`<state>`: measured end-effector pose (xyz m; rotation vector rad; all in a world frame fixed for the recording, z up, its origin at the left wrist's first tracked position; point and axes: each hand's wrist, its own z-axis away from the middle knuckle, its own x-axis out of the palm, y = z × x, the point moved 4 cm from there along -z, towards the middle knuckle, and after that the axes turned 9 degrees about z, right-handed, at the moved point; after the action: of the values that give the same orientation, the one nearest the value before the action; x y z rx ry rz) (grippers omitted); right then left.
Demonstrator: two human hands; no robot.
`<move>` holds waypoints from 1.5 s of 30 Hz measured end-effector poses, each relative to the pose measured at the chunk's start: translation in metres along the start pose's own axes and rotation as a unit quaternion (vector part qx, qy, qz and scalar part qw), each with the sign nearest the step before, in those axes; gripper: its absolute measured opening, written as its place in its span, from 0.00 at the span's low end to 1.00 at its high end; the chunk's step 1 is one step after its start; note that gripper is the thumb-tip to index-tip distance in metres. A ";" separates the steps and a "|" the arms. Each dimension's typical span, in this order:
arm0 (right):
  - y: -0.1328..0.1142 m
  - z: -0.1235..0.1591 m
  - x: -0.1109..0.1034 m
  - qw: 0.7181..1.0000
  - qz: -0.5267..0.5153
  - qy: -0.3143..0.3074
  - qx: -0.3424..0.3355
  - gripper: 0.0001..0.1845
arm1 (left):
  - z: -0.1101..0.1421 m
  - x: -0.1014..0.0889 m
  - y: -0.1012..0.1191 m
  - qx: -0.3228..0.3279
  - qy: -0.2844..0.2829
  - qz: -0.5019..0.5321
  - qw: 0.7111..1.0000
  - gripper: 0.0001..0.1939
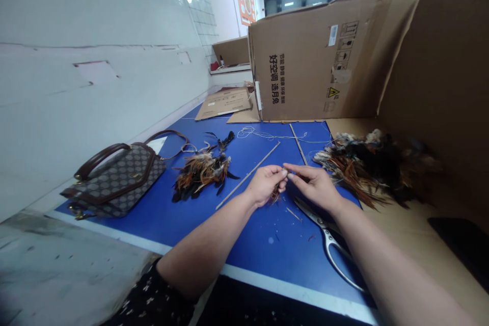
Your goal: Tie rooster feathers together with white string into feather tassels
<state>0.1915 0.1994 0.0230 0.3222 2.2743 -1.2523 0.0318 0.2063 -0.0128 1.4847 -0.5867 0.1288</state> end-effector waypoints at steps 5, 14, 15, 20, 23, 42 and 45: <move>0.002 -0.001 -0.003 1.000 -0.001 -0.001 0.008 0.20 | 0.002 0.002 0.004 -0.001 -0.013 -0.017 1.000 0.21; -0.006 -0.004 -0.010 0.998 0.046 -0.019 -0.024 0.13 | 0.004 0.003 0.004 -0.065 -0.055 -0.002 0.996 0.23; -0.006 -0.005 -0.011 0.998 0.053 -0.014 -0.025 0.13 | 0.005 0.004 0.004 -0.071 -0.057 -0.001 0.996 0.23; -0.002 -0.005 -0.008 0.996 0.089 0.004 -0.021 0.13 | 0.010 0.008 0.009 -0.054 -0.055 -0.112 0.991 0.20; -0.003 -0.005 -0.005 0.995 0.099 0.007 -0.024 0.13 | 0.011 0.008 0.011 -0.028 -0.050 -0.193 0.980 0.18; 0.006 0.000 0.002 0.999 0.032 0.034 -0.003 0.21 | 0.002 0.004 0.008 -0.044 0.007 -0.002 0.999 0.14; 0.007 0.001 0.004 1.000 0.019 0.011 -0.007 0.21 | 0.004 0.003 0.008 -0.036 0.010 -0.011 0.999 0.16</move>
<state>0.1912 0.2025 0.0155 0.3745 2.2846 -1.2178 0.0296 0.2030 -0.0043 1.4169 -0.5536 0.1049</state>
